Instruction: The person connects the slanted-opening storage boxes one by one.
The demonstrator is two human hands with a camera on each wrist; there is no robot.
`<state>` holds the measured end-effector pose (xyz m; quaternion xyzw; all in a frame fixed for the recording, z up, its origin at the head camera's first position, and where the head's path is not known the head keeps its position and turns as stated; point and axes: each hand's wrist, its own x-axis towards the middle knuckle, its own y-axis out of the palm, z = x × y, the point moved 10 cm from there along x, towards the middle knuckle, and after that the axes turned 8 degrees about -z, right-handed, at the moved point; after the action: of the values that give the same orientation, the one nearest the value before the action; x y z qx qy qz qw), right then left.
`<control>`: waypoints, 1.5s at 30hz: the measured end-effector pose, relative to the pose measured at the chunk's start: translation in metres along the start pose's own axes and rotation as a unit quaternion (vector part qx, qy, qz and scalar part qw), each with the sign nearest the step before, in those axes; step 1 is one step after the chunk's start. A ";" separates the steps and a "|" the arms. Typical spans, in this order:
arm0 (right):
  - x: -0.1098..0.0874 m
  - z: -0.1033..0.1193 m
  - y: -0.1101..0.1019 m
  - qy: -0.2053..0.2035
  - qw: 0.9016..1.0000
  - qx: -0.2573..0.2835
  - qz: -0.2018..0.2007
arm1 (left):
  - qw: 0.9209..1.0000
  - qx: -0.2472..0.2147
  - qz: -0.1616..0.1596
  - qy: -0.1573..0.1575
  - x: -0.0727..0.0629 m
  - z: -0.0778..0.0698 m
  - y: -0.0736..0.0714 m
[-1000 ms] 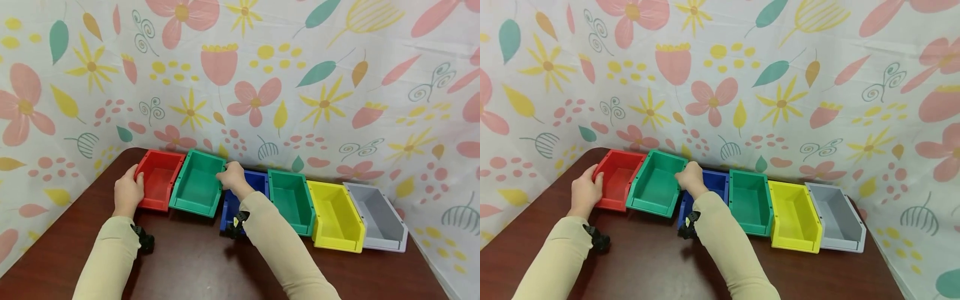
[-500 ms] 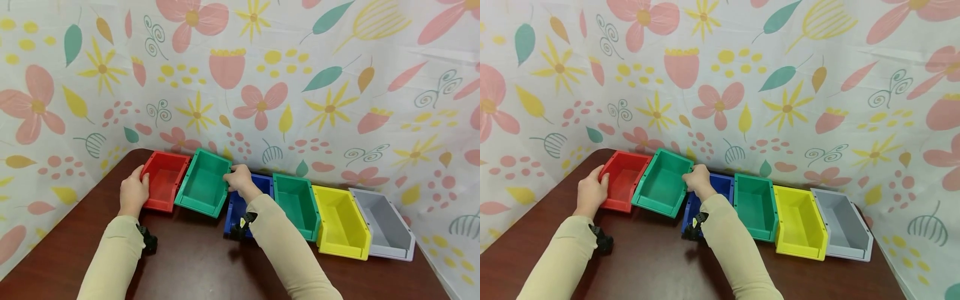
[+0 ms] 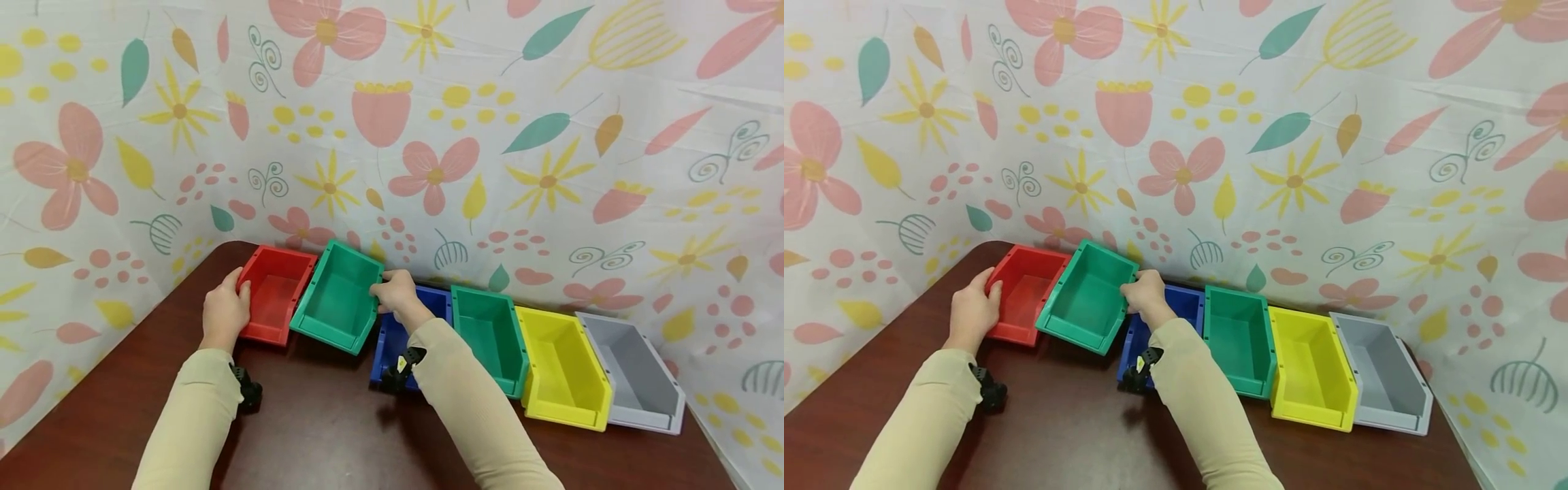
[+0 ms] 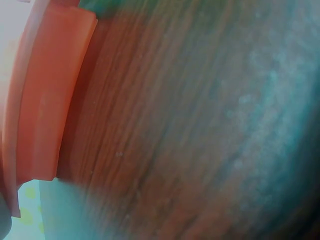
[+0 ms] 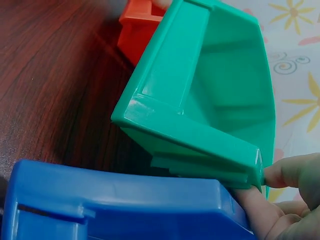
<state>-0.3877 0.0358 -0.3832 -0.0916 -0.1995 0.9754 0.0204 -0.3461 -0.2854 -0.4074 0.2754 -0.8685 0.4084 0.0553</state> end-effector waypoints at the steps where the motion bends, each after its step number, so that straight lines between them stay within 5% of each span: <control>1: 0.000 0.001 0.000 -0.001 1.000 -0.001 -0.001 | 1.000 0.000 0.000 0.000 0.000 0.000 0.000; 10: -0.002 0.036 -0.002 -0.052 0.991 -0.126 -0.016 | 1.000 0.004 0.001 -0.004 0.001 0.000 0.000; 17: 0.002 0.063 0.008 -0.069 0.961 -0.269 0.021 | 1.000 -0.001 -0.006 -0.001 0.000 -0.001 0.000; 25: 0.000 0.064 0.009 -0.110 0.951 -0.290 0.015 | 1.000 0.001 -0.011 -0.006 0.001 0.000 -0.001; 28: -0.005 0.068 0.006 -0.157 0.933 -0.322 -0.032 | 1.000 0.001 -0.012 -0.008 0.000 0.002 0.000; 32: -0.014 0.081 0.019 -0.248 0.895 -0.366 -0.058 | 1.000 0.001 -0.022 -0.004 0.000 0.003 -0.001; 36: -0.025 0.089 0.054 -0.339 0.862 -0.376 0.014 | 1.000 0.002 -0.028 -0.004 0.000 0.004 -0.002; 39: -0.031 0.086 0.078 -0.362 0.843 -0.391 0.066 | 1.000 0.005 -0.025 -0.006 0.000 0.004 -0.001; 45: -0.031 0.075 0.102 -0.345 0.829 -0.427 0.108 | 1.000 0.005 -0.020 -0.009 -0.003 0.006 -0.001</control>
<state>-0.3718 -0.0889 -0.3504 0.2302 -0.5789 0.7573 -0.1960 -0.3428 -0.2891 -0.4116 0.2969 -0.8611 0.4091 0.0542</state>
